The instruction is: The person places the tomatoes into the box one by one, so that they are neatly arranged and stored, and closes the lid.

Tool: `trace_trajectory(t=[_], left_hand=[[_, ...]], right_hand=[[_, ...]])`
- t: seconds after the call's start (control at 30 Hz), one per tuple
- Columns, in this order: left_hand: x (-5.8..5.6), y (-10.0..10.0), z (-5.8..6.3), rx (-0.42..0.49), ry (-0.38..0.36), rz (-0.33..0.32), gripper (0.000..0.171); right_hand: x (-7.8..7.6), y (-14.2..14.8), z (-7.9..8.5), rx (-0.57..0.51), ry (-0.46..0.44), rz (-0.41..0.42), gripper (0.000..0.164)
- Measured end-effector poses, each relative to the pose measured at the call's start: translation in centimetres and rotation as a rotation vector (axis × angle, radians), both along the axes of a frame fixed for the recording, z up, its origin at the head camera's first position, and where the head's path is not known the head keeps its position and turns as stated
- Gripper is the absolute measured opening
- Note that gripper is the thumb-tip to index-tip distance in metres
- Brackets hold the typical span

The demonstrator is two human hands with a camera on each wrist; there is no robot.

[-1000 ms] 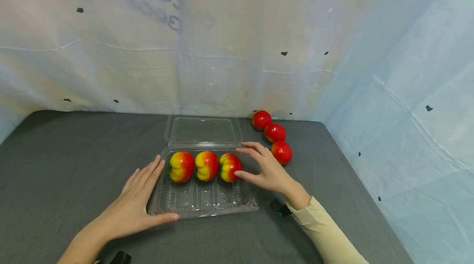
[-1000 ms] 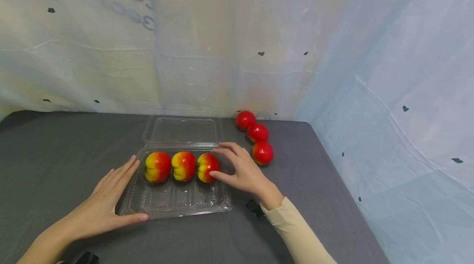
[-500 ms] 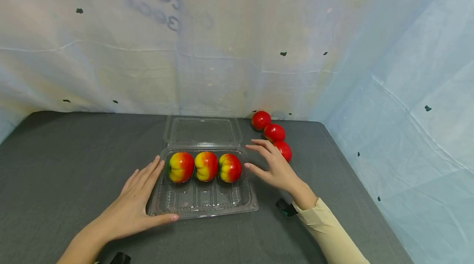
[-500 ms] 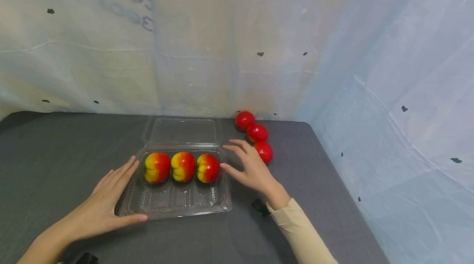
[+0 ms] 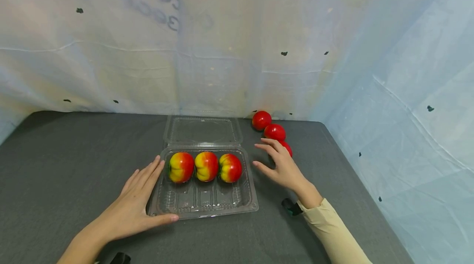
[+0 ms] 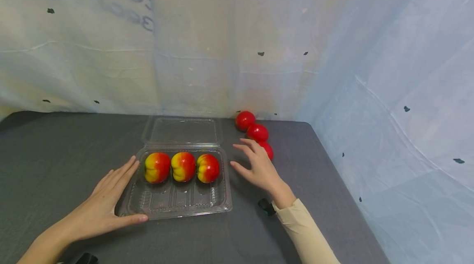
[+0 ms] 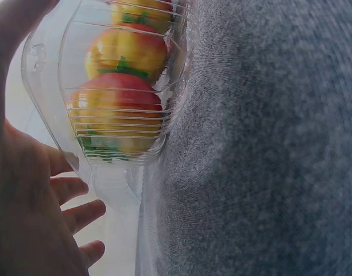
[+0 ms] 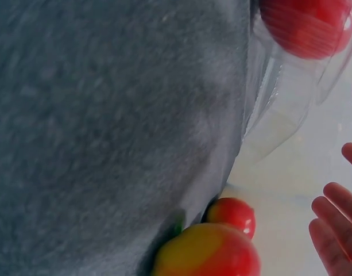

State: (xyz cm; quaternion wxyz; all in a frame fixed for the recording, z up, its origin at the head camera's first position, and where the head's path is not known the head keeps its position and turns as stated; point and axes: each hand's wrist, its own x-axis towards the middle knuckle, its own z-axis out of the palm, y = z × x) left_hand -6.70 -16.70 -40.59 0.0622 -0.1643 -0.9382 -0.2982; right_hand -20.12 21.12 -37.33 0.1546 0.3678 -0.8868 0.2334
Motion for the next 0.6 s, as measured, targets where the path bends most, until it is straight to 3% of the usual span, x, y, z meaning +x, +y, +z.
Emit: trace_trajectory(t=[0.6], left_hand=[[-0.1, 0.0, 0.1, 0.004, -0.009, -0.001, 0.120]], right_hand=[[-1.0, 1.9, -0.8, 0.086, -0.008, -0.069, 0.046]])
